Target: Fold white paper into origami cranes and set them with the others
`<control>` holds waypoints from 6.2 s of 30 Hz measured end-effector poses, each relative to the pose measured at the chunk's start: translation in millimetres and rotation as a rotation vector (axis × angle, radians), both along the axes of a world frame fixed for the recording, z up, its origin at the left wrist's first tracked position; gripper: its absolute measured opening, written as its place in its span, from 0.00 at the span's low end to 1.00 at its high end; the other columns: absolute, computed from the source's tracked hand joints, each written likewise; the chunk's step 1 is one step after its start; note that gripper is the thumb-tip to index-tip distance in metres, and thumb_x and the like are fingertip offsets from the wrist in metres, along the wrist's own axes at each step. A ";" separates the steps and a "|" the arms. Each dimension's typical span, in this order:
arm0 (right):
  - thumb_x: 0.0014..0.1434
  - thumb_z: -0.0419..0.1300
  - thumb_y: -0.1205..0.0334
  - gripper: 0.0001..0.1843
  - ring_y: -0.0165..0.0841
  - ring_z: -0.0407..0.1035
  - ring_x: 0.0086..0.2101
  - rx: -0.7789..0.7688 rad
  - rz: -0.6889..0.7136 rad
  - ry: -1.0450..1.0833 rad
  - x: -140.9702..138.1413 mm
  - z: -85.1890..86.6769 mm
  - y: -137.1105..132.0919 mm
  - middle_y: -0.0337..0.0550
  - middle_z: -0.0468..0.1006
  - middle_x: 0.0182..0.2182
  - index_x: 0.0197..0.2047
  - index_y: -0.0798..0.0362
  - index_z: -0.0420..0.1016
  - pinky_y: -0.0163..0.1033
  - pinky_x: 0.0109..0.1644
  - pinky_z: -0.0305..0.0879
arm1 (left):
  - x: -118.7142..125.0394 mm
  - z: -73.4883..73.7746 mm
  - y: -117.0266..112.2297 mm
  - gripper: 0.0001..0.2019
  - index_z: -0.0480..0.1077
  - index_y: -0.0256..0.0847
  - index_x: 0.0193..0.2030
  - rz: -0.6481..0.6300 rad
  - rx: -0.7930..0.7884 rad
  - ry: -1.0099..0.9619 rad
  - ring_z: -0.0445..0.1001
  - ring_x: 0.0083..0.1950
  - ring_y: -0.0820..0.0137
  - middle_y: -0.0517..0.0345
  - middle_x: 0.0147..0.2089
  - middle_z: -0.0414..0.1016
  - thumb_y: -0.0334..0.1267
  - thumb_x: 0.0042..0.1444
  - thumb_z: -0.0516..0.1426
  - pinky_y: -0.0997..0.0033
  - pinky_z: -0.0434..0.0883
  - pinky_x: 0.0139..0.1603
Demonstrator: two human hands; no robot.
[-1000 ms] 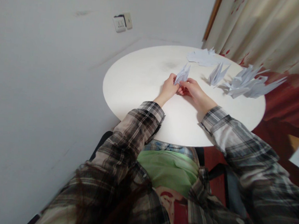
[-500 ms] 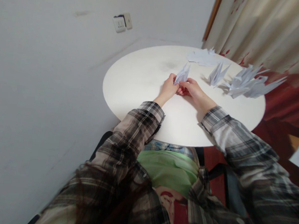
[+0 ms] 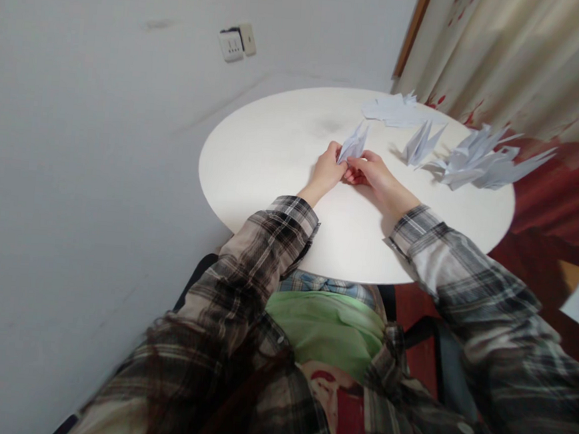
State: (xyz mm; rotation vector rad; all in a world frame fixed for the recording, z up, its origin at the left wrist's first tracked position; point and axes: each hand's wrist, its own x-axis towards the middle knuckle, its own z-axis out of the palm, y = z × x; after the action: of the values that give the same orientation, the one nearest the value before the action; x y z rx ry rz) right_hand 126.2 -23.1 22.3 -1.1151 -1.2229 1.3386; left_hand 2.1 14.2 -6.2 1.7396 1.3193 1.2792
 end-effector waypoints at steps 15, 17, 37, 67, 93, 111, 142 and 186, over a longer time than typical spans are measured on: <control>0.58 0.67 0.62 0.16 0.27 0.66 0.21 -0.015 -0.007 -0.014 -1.2 0.5 1.4 0.32 0.70 0.21 0.40 0.47 0.62 0.33 0.26 0.68 | 0.8 2.7 -3.4 0.08 0.67 0.46 0.46 0.003 -0.015 -0.007 0.76 0.44 0.67 0.58 0.37 0.77 0.35 0.60 0.58 0.63 0.72 0.49; 0.58 0.67 0.63 0.16 0.27 0.66 0.21 -0.017 -0.008 -0.014 -1.6 1.3 1.1 0.31 0.70 0.20 0.40 0.47 0.62 0.32 0.25 0.67 | 1.0 3.1 -3.8 0.08 0.67 0.46 0.46 0.008 -0.025 0.001 0.76 0.44 0.67 0.58 0.37 0.77 0.34 0.60 0.58 0.63 0.72 0.49; 0.60 0.66 0.60 0.16 0.26 0.67 0.21 0.057 0.015 -0.094 1.3 -5.5 8.2 0.30 0.71 0.21 0.42 0.47 0.60 0.31 0.25 0.68 | 0.3 2.5 -2.3 0.08 0.66 0.45 0.42 -0.001 -0.016 0.026 0.75 0.44 0.68 0.59 0.37 0.76 0.30 0.58 0.58 0.65 0.71 0.48; 0.63 0.63 0.61 0.13 0.27 0.68 0.21 0.093 0.017 -0.182 2.9 -7.1 10.3 0.31 0.71 0.21 0.41 0.47 0.59 0.31 0.25 0.66 | -0.6 -3.4 5.4 0.06 0.67 0.45 0.45 -0.019 0.014 0.011 0.77 0.45 0.65 0.57 0.38 0.78 0.38 0.62 0.57 0.62 0.72 0.50; 0.60 0.66 0.57 0.17 0.28 0.68 0.22 0.102 0.032 -0.179 3.1 -5.3 7.1 0.32 0.70 0.22 0.43 0.47 0.60 0.34 0.27 0.69 | -0.1 -1.7 2.0 0.07 0.68 0.47 0.47 -0.053 0.007 -0.037 0.77 0.47 0.65 0.58 0.36 0.78 0.37 0.61 0.58 0.62 0.73 0.51; 0.60 0.66 0.57 0.17 0.28 0.67 0.21 0.096 0.021 -0.166 2.3 -6.7 8.1 0.30 0.70 0.21 0.41 0.46 0.59 0.33 0.25 0.66 | -1.0 -0.4 0.1 0.05 0.67 0.46 0.43 -0.035 0.001 0.000 0.77 0.48 0.65 0.58 0.37 0.77 0.34 0.60 0.58 0.62 0.72 0.51; 0.61 0.66 0.53 0.17 0.29 0.67 0.22 0.120 -0.002 -0.206 2.3 -7.8 8.2 0.31 0.70 0.22 0.43 0.46 0.60 0.35 0.27 0.69 | -0.3 -3.8 5.5 0.05 0.66 0.46 0.44 -0.030 -0.013 0.003 0.78 0.51 0.61 0.55 0.41 0.77 0.35 0.62 0.58 0.55 0.73 0.54; 0.61 0.66 0.53 0.18 0.29 0.69 0.23 0.165 0.019 -0.216 6.6 -16.9 18.3 0.32 0.71 0.22 0.46 0.47 0.61 0.36 0.28 0.68 | -0.4 -2.9 5.2 0.04 0.65 0.46 0.40 -0.026 -0.019 -0.022 0.77 0.56 0.61 0.56 0.42 0.77 0.36 0.61 0.58 0.56 0.70 0.59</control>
State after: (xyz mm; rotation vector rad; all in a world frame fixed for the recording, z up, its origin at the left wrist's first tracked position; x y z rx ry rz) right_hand 132.8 -4.7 5.5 -1.1533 -1.4758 1.1296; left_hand 1.7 19.5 -9.0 1.7192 1.2880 1.2638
